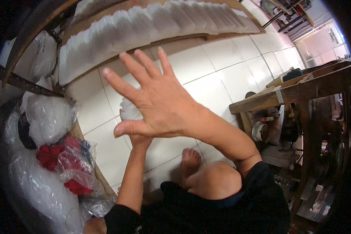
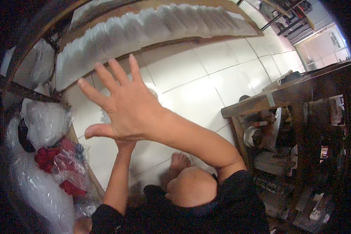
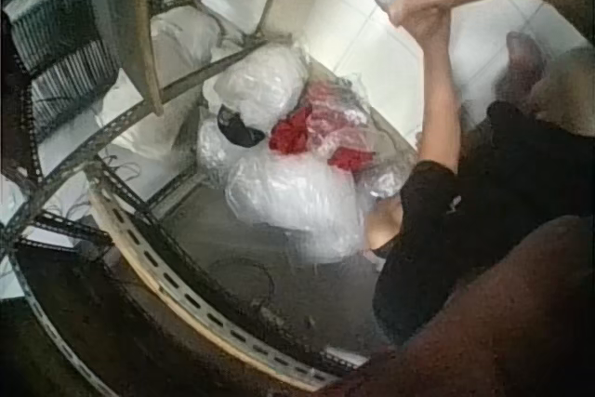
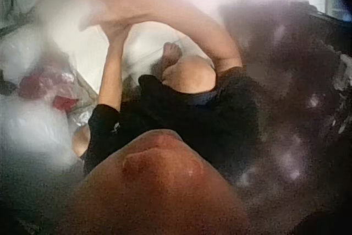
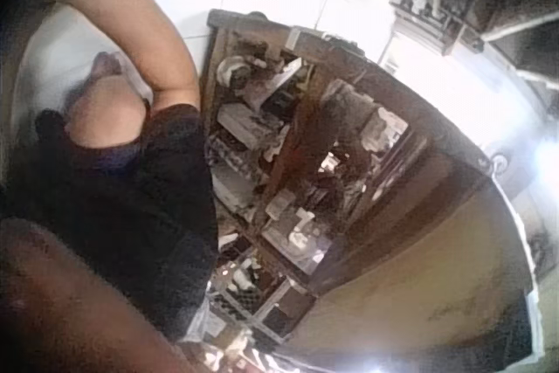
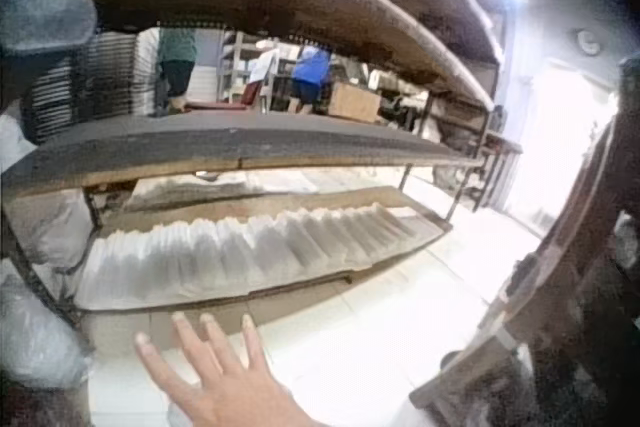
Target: The person sits on the floor and repeatedly folds white plastic shopping bags. They pick up a bag, fold it into a smaller square shape, and place it on a growing stack. The process is repeated for multiple bags.
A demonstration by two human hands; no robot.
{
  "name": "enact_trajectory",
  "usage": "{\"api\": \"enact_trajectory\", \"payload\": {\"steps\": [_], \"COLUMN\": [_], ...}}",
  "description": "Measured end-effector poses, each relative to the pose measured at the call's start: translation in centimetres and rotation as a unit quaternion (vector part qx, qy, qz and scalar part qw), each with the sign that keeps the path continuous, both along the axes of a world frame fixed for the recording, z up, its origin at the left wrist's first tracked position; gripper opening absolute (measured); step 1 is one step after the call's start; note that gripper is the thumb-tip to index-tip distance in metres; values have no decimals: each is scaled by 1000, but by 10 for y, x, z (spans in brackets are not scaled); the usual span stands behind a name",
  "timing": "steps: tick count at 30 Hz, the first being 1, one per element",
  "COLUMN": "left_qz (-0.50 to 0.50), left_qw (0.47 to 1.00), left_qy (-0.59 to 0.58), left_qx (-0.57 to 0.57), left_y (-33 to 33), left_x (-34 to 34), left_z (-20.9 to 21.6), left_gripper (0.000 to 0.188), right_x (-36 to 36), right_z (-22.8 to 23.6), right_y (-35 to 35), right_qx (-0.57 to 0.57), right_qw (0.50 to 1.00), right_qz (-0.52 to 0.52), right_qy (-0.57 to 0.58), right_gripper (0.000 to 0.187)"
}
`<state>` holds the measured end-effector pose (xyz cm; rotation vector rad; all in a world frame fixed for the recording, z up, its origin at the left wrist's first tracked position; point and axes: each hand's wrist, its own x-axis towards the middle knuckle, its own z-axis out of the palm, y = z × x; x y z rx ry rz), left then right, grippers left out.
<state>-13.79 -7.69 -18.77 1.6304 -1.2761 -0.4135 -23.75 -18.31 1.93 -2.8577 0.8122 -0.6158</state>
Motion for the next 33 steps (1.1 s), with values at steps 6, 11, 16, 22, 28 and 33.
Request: {"api": "enact_trajectory", "payload": {"steps": [6, 11, 16, 22, 28, 33], "left_qz": [-34, -34, -40, -43, -61, -39], "left_qw": [999, 997, 998, 997, 998, 997], "left_qy": [17, 63, 8, 58, -10, 5], "left_qx": [-6, -30, -43, -26, 10, -64], "left_y": [-11, -13, -9, -15, -20, -6], "left_x": [16, 2, 15, 1, 3, 24], "left_z": [-1, 19, 7, 23, -3, 13], "left_gripper": [115, 124, 126, 132, 128, 124], "right_x": [-8, -28, -22, -1, 14, 15], "right_z": [43, -11, 53, 17, -14, 24], "right_y": [-6, -28, -24, -17, -9, -4], "right_qx": [-24, 18, -16, -43, 23, -39], "right_qw": [999, 990, 997, 999, 996, 999], "right_qz": [-16, -109, -57, -11, 13, 29], "right_qy": [-21, 85, -43, 19, 79, 6], "right_gripper": [95, 96, 93, 96, 98, 97]}}
